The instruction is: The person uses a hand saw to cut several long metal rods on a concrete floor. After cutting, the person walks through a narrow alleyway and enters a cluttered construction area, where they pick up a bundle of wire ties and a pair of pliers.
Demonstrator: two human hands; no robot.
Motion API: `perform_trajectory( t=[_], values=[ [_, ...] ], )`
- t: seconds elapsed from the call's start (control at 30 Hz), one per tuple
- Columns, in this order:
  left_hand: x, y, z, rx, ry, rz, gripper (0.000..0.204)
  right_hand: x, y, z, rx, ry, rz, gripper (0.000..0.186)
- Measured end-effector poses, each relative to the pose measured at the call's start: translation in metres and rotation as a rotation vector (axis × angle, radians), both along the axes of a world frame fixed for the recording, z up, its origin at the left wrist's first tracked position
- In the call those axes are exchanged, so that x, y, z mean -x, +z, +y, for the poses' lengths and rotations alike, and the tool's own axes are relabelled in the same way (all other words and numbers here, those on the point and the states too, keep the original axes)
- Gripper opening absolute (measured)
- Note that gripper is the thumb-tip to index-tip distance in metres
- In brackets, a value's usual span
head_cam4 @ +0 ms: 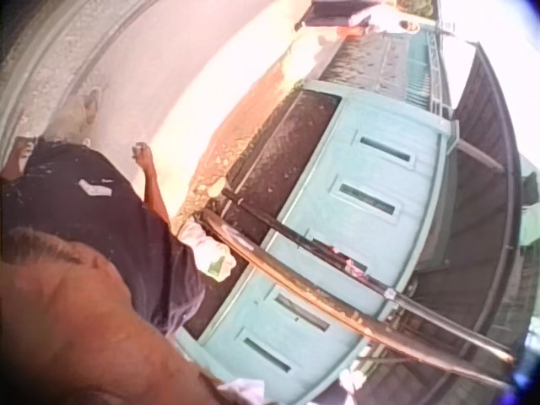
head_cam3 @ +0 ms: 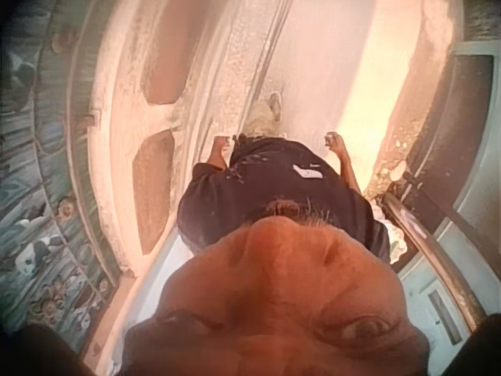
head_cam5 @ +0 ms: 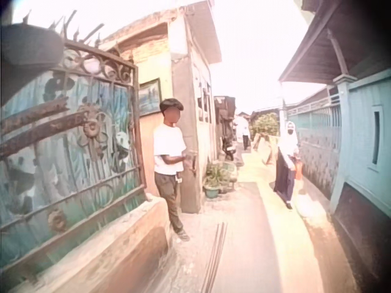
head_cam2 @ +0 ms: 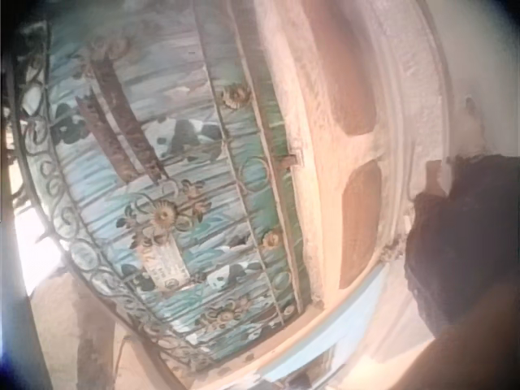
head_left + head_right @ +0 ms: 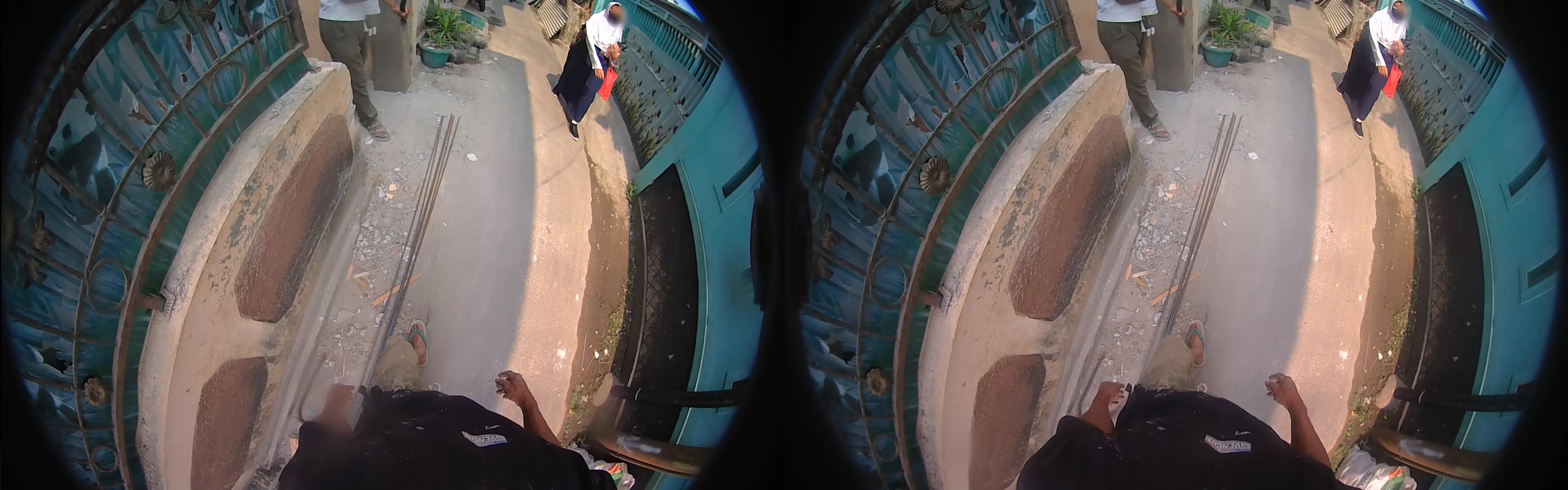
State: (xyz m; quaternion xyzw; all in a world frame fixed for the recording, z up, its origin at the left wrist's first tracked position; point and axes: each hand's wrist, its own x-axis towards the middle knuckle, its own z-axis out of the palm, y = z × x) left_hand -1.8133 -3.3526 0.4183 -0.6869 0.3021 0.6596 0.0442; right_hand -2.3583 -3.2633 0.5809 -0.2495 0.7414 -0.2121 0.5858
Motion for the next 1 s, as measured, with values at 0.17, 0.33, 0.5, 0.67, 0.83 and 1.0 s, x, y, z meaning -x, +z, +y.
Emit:
perform_trajectory(
  t=[0.17, 0.33, 0.5, 0.67, 0.83, 1.0],
  values=[
    [0.129, 0.138, -0.255, 0.577, -0.182, -0.074, 0.052, 0.086, -0.001, -0.122, 0.116, -0.258, 0.106, 0.030],
    [0.122, 0.240, -0.421, 0.833, 0.217, -0.067, 0.054, 0.127, -0.017, -0.230, -0.099, -0.137, 0.015, 0.019],
    [0.101, 0.200, -0.458, 0.676, 0.608, -0.288, 0.051, 0.216, -0.127, -0.299, -0.202, 0.171, 0.019, 0.032],
    [0.089, 0.069, -0.328, 0.168, 0.664, -0.126, 0.021, 0.246, -0.085, -0.551, 0.269, 0.503, 0.579, 0.052],
    [0.212, 0.054, -0.298, -0.069, 0.800, 0.032, 0.030, 0.179, 0.150, -0.941, 0.935, 0.700, 1.048, 0.084],
    [0.287, 0.045, -0.363, 0.565, 0.591, -0.209, 0.050, 0.106, 0.260, -1.221, 1.398, 1.065, 1.680, 0.070]
  ],
)
